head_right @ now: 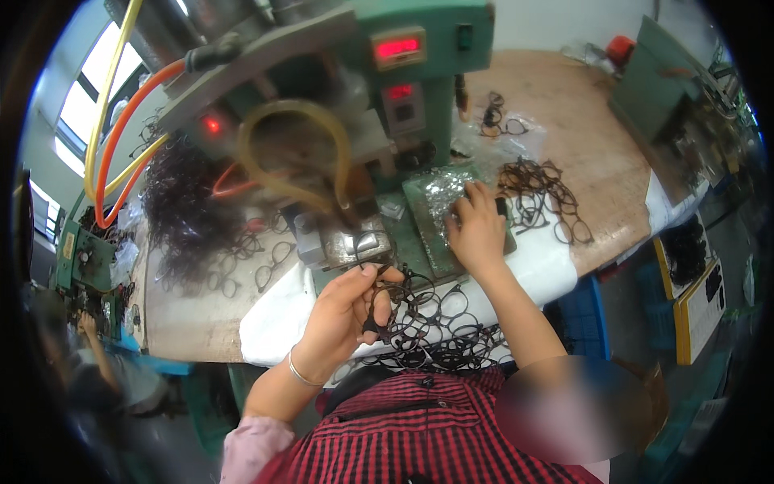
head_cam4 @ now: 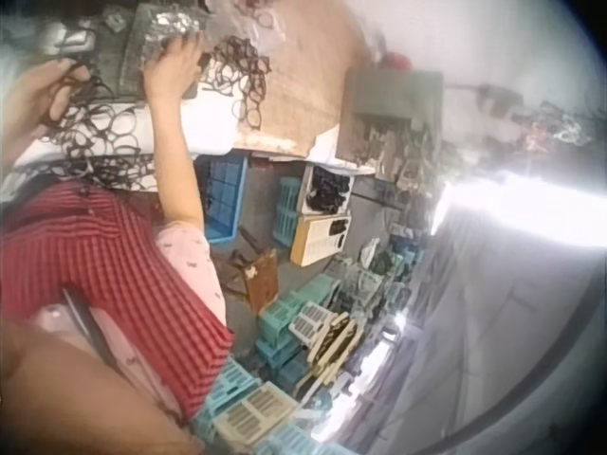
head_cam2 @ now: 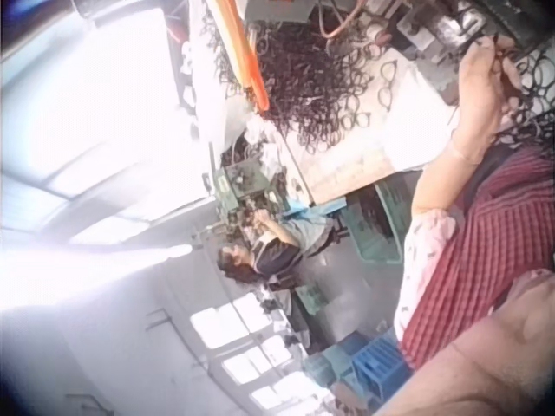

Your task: The person repeatedly picks up eyeglass frames and small metal components, places them into a press machine, and removes the assembled units. The process is continuous, with finished frames accumulating on the table.

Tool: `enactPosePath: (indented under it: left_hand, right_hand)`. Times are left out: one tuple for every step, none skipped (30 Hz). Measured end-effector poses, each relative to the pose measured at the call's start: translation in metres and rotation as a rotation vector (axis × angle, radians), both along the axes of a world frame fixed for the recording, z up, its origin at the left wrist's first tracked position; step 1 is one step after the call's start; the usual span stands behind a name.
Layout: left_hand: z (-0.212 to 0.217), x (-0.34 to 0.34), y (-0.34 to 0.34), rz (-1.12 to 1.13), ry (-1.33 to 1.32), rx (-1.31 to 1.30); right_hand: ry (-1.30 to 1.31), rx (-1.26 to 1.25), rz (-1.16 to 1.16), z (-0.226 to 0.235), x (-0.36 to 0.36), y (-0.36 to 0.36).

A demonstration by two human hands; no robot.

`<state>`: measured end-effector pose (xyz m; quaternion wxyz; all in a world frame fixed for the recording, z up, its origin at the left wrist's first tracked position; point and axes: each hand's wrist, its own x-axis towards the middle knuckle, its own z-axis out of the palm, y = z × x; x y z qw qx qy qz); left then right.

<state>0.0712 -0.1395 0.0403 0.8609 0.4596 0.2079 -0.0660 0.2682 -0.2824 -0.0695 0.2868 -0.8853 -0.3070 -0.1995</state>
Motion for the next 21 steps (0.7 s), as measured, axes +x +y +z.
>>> enactPosePath:
  left_hand:
    - [-0.001, -0.001, 0.004, -0.028, 0.000, 0.013]
    - [-0.010, -0.009, 0.011, -0.045, -0.034, 0.016]
    - [-0.023, -0.025, 0.018, -0.070, -0.046, 0.157]
    - [-0.042, -0.045, 0.026, -0.155, -0.093, 0.525]
    - [-0.057, -0.062, 0.031, -0.258, -0.138, 0.890]
    - [-0.060, -0.071, 0.030, -0.353, -0.055, 1.265]
    - [-0.069, -0.076, 0.023, -0.366, -0.063, 1.363]
    - [-0.075, -0.077, 0.010, -0.362, -0.081, 1.469]
    - [-0.082, -0.077, -0.001, -0.342, -0.092, 1.588]
    - [-0.094, -0.076, -0.018, -0.448, -0.075, 1.491]
    - [-0.082, -0.070, -0.029, -0.577, -0.231, 1.409]
    - [-0.082, -0.068, -0.035, -0.622, -0.409, 1.265]
    - [-0.082, -0.068, -0.036, -0.659, -0.582, 1.112]
    - [-0.073, -0.068, -0.028, -0.766, -0.589, 0.952]
    - [-0.059, -0.066, -0.012, -0.873, -0.601, 0.786]
    - [-0.040, -0.061, 0.011, -0.864, -0.645, 0.892]
    - [-0.024, -0.058, 0.037, -0.876, -0.440, 0.997]
    - [-0.017, -0.062, 0.057, -0.568, -0.293, 1.124]
    - [-0.016, -0.057, 0.081, -0.323, -0.219, 1.275]
    - [-0.036, -0.057, 0.102, 0.076, -0.009, 1.446]
    - [-0.067, -0.059, 0.138, 0.312, 0.076, 1.565]
  right_hand:
    - [0.005, -0.013, -0.001, -0.004, 0.002, 0.000]
    - [-0.035, 0.007, 0.026, -0.010, 0.006, -0.003]
    - [-0.044, 0.048, 0.062, -0.009, 0.007, -0.006]
    - [-0.039, 0.084, 0.089, -0.009, 0.007, -0.011]
    - [-0.026, 0.121, 0.107, -0.010, 0.004, -0.015]
    - [-0.083, 0.172, 0.135, -0.002, 0.003, -0.018]
    - [-0.056, 0.189, 0.135, 0.005, -0.002, -0.021]
    - [-0.032, 0.219, 0.130, 0.004, 0.000, -0.023]
    - [-0.016, 0.259, 0.138, 0.006, 0.002, -0.018]
    - [0.034, 0.246, 0.149, 0.008, 0.005, -0.013]
    - [0.077, 0.242, 0.146, 0.010, 0.008, -0.011]
    - [0.126, 0.236, 0.154, 0.011, 0.008, -0.007]
    - [0.237, 0.245, 0.155, 0.015, 0.008, -0.005]
    - [0.348, 0.251, 0.161, 0.022, 0.009, -0.004]
    - [0.454, 0.255, 0.159, 0.025, 0.011, -0.007]
    - [0.398, 0.222, 0.161, 0.023, 0.015, -0.020]
    - [0.421, 0.197, 0.129, 0.024, 0.015, -0.037]
    - [0.403, 0.210, 0.115, 0.022, 0.012, -0.050]
    - [0.374, 0.221, 0.095, 0.021, 0.008, -0.064]
    - [0.434, 0.283, 0.095, 0.017, 0.002, -0.074]
    - [0.491, 0.344, 0.097, 0.012, -0.004, -0.083]
